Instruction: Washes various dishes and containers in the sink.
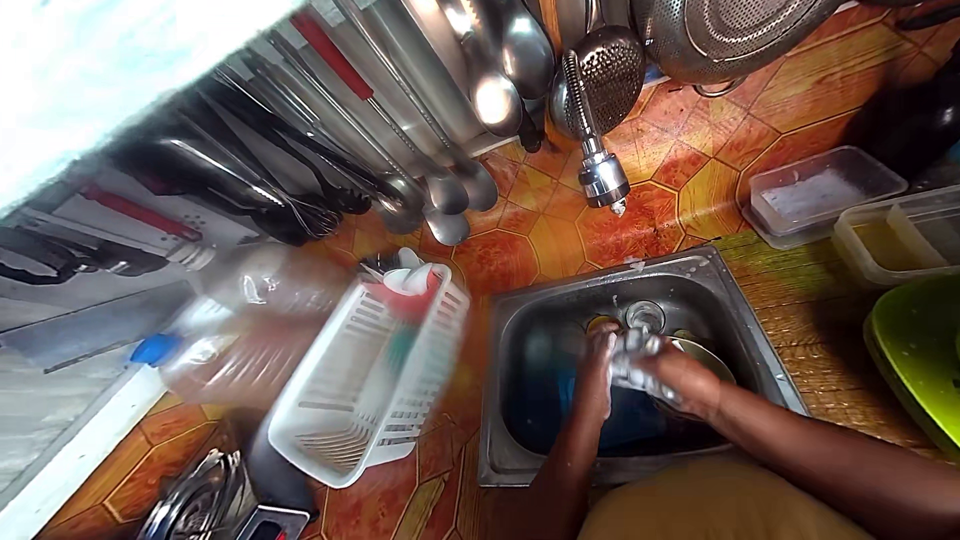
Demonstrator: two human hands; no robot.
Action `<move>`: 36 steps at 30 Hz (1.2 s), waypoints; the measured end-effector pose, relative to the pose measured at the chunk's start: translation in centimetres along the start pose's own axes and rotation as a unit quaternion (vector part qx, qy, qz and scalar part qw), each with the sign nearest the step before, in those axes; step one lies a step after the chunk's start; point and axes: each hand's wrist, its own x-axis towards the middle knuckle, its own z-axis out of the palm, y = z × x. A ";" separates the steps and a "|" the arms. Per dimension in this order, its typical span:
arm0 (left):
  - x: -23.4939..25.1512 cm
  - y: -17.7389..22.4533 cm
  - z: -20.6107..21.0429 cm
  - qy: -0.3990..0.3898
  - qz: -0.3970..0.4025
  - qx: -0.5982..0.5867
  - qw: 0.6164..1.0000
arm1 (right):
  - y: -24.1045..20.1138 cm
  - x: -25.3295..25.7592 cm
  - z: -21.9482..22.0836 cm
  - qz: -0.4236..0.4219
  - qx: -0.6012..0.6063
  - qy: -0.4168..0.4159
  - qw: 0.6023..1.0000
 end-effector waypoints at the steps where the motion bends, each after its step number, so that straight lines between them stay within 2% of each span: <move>1: -0.2 -0.3 0.3 -0.003 0.046 0.009 0.999 | -1.1 0.2 0.3 0.066 0.138 0.046 0.987; 2: -0.3 -0.3 0.7 -0.006 0.068 0.012 0.998 | -1.8 0.2 0.5 0.097 0.217 0.065 0.969; 3: -0.3 -0.1 0.9 -0.004 0.062 0.014 0.998 | -1.8 0.0 0.7 0.083 0.212 0.068 0.971; 4: -0.2 0.1 1.0 -0.003 0.031 0.018 0.999 | -0.8 -0.5 0.8 0.025 0.126 0.053 0.990; 5: -0.2 0.6 0.8 -0.008 -0.023 0.021 0.999 | 0.8 -0.9 0.5 -0.065 -0.016 0.012 0.998; 6: -0.1 1.1 0.5 -0.019 -0.089 0.026 0.996 | 2.8 -0.7 -0.1 -0.180 -0.184 -0.030 0.966; 7: -0.1 1.7 0.3 -0.037 -0.161 0.029 0.986 | 4.2 -0.4 -0.7 -0.276 -0.327 -0.064 0.902; 9: 0.3 1.5 0.1 -0.050 -0.252 0.002 0.966 | 5.4 0.3 -2.1 -0.376 -0.500 -0.133 0.769; 10: 0.3 1.4 0.0 -0.055 -0.253 -0.006 0.966 | 5.6 0.6 -2.5 -0.384 -0.521 -0.148 0.747; 11: 0.1 0.9 0.0 -0.058 -0.226 -0.013 0.972 | 5.3 0.6 -2.8 -0.355 -0.491 -0.149 0.781; 12: 0.0 0.3 0.1 -0.062 -0.174 -0.020 0.983 | 4.6 0.3 -2.7 -0.289 -0.407 -0.131 0.856; 13: 0.0 -0.3 0.3 -0.058 -0.113 -0.023 0.992 | 3.2 -0.1 -2.4 -0.188 -0.288 -0.097 0.934; 14: 0.0 -0.7 0.6 -0.048 -0.063 -0.028 0.996 | 1.8 -0.4 -2.0 -0.079 -0.147 -0.049 0.985; 15: -0.1 -1.1 0.8 -0.040 -0.032 -0.034 0.998 | 0.6 -0.6 -1.5 0.001 -0.021 0.004 1.000; 16: -0.2 -1.2 1.0 -0.035 -0.021 -0.035 0.999 | 0.1 -0.7 -1.1 0.046 0.066 0.037 0.996; 17: -0.3 -1.2 1.1 -0.031 -0.029 -0.032 0.999 | 0.1 -0.9 -1.0 0.051 0.075 0.037 0.995; 18: -0.3 -1.2 1.0 -0.030 -0.052 -0.025 0.998 | 1.0 -1.2 -1.2 0.012 0.008 -0.005 1.000; 19: -0.3 -1.1 0.7 -0.034 -0.087 -0.016 0.996 | 2.4 -1.1 -1.8 -0.065 -0.116 -0.066 0.989; 20: -0.3 -0.8 0.3 -0.041 -0.136 -0.007 0.990 | 3.9 -0.7 -2.5 -0.165 -0.266 -0.122 0.942; 21: -0.3 -0.5 0.0 -0.046 -0.193 0.006 0.980 | 5.1 -0.2 -3.1 -0.243 -0.397 -0.168 0.869; 23: -0.2 -0.1 -0.3 -0.051 -0.298 0.020 0.953 | 5.6 0.0 -3.7 -0.299 -0.562 -0.237 0.734; 24: -0.2 0.0 -0.4 -0.053 -0.336 0.021 0.940 | 5.5 0.0 -3.7 -0.308 -0.602 -0.243 0.695; 25: -0.1 0.1 -0.5 -0.058 -0.361 0.017 0.931 | 5.3 -0.1 -3.7 -0.315 -0.624 -0.231 0.677; 27: 0.4 0.3 -0.5 -0.072 -0.375 0.011 0.924 | 5.0 0.1 -3.7 -0.356 -0.623 -0.170 0.676; 29: 0.8 0.4 -0.7 -0.067 -0.365 0.002 0.929 | 3.7 0.2 -4.2 -0.374 -0.605 -0.111 0.694; 31: 0.9 0.5 -0.9 -0.048 -0.332 0.015 0.942 | 1.7 0.1 -5.0 -0.336 -0.613 -0.055 0.713; 34: 0.7 0.1 -0.6 -0.045 -0.260 0.132 0.955 | -0.7 0.3 -6.9 -0.311 -0.648 0.056 0.693; 36: 0.8 -0.7 -0.7 -0.071 -0.241 0.221 0.943 | -2.6 0.3 -7.8 -0.228 -0.696 0.064 0.678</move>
